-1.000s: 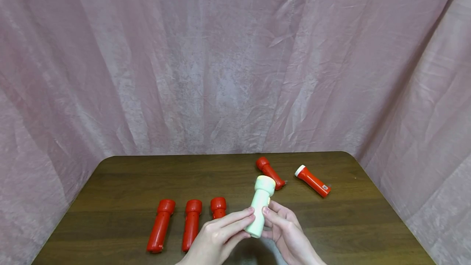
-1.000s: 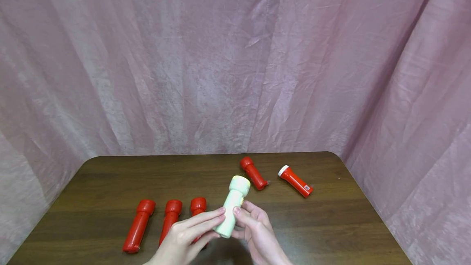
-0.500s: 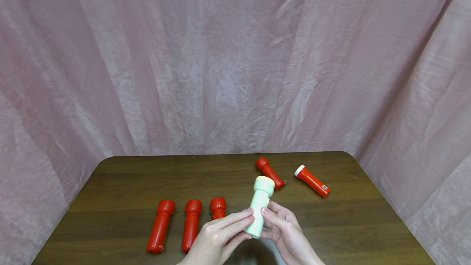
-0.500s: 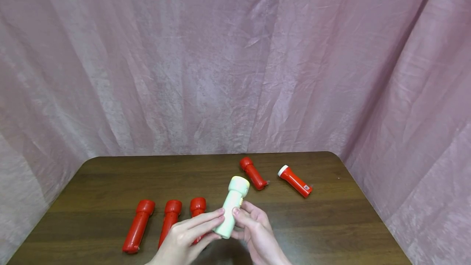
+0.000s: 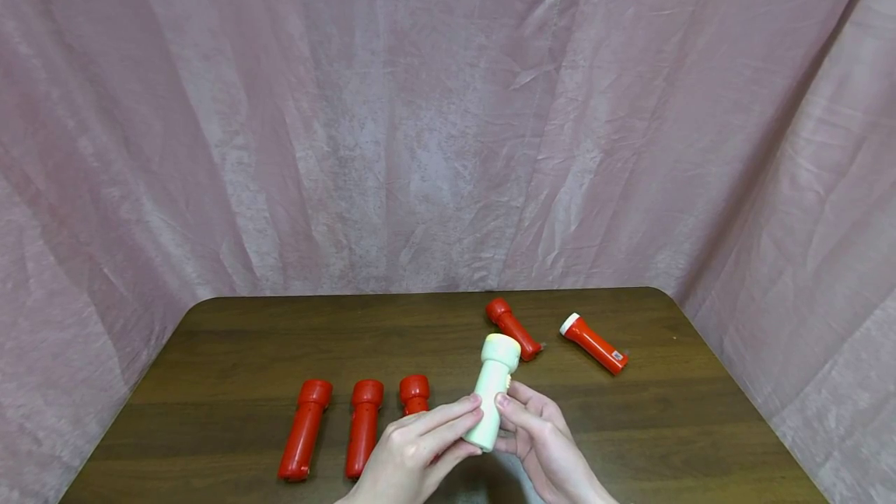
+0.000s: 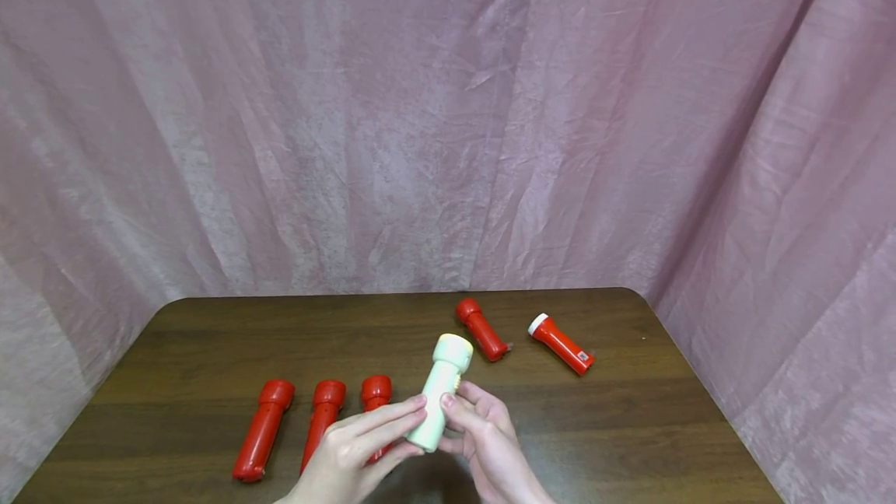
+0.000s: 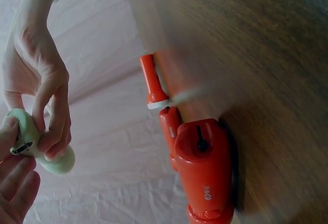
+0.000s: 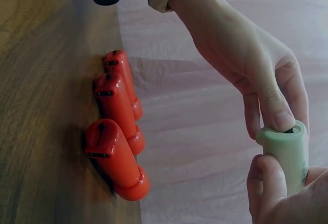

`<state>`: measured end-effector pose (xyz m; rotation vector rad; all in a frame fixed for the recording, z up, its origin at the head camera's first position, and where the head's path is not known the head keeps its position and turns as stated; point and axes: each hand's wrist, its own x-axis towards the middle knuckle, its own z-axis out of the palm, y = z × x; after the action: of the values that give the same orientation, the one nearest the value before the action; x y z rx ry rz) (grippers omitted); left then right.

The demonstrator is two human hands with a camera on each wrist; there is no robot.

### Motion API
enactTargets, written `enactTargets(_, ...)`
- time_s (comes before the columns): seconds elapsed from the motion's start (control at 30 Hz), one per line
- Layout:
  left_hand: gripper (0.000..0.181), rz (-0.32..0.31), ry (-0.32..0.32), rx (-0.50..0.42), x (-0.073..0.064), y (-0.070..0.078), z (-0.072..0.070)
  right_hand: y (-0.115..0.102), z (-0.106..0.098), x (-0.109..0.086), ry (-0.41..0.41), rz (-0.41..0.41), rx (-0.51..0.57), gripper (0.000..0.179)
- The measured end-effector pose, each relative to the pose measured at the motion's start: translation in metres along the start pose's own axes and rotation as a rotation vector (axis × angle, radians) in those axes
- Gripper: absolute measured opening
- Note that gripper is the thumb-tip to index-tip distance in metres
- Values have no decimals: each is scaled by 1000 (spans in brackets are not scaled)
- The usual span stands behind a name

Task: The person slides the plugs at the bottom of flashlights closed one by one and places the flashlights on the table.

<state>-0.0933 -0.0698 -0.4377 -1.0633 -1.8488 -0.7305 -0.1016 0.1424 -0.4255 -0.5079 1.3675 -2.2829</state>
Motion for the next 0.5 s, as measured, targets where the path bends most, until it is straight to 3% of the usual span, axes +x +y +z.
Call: enactTargets(0.5,36,46,30,44,-2,0,6,-1,-2,-3,18,11,-37,23)
